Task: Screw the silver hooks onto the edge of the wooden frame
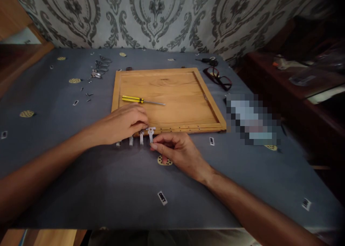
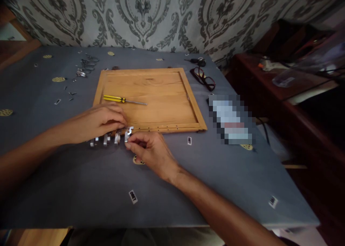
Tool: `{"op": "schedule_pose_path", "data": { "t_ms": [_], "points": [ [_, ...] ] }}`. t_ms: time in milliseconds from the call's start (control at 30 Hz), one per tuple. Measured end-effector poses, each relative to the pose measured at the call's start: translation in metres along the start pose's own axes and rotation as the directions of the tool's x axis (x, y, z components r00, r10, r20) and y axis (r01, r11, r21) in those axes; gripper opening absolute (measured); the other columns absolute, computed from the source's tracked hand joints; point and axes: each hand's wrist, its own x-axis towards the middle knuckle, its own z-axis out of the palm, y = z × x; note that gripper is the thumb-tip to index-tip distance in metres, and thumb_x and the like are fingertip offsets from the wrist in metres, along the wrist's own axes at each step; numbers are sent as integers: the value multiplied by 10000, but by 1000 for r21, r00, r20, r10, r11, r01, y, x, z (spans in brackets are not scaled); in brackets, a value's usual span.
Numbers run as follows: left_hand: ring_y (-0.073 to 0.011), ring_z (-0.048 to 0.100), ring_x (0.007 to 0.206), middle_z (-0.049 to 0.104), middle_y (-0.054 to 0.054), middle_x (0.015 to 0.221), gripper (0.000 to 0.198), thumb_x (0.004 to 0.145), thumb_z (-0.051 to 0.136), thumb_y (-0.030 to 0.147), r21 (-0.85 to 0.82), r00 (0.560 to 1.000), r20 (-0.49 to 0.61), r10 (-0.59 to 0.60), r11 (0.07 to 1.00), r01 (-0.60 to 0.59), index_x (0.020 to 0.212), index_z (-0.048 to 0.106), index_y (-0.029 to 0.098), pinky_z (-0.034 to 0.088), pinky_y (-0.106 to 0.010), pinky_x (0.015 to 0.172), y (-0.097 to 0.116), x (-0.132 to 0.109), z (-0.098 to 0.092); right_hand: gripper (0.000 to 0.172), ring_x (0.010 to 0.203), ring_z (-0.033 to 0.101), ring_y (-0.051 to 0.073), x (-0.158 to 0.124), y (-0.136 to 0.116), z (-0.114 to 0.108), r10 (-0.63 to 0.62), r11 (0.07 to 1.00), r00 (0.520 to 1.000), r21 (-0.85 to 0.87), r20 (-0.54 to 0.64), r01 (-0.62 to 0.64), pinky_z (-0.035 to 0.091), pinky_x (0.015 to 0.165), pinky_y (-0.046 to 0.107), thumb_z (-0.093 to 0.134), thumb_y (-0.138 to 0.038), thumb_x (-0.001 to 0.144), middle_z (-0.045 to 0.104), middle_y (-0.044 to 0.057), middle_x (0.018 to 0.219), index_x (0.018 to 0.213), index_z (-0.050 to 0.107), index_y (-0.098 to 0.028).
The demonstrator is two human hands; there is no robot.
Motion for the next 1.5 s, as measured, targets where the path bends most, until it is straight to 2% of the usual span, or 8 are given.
{"op": "schedule_pose_path", "data": {
  "t_ms": [367,467,900,1167,1500],
  "points": [
    [-133,567,772,641,-1,753,154,870,626,197,-16,999,-44,-18,1000,17,735,695,173,385,-270,737,2,8,4,311,427,504,46,0,-1,0,32,999,999,23,-7,-32,424,414,180,784,-478,741,542,-67,603,748,678,-186],
    [-137,554,771,621,3,704,176,864,638,194,-23,999,-48,-26,999,25,696,682,169,376,-272,728,3,10,4,331,433,490,42,0,0,0,40,999,999,31,-5,-40,435,418,181,795,-493,730,537,-70,605,742,672,-186],
    [-133,589,806,673,3,756,185,888,619,225,-72,999,-42,-26,997,23,719,680,178,413,-282,768,2,12,3,136,446,502,48,-1,2,-3,-20,1000,1000,-1,-9,20,388,397,146,683,-299,824,526,-70,565,731,686,-201],
    [-133,597,827,689,7,779,171,901,632,243,-93,996,-35,-79,993,75,756,710,195,409,-282,766,3,12,4,186,441,553,60,-3,6,-3,-62,998,998,-22,-31,61,409,446,186,645,-308,874,573,-57,591,729,672,-195],
    [-128,585,822,665,8,772,201,921,609,250,-92,998,-55,-37,995,31,760,720,204,407,-270,761,2,12,5,183,465,591,76,-5,3,-4,-58,996,997,-68,-60,54,425,461,189,648,-273,890,588,-54,587,726,685,-201]
  ]
}}
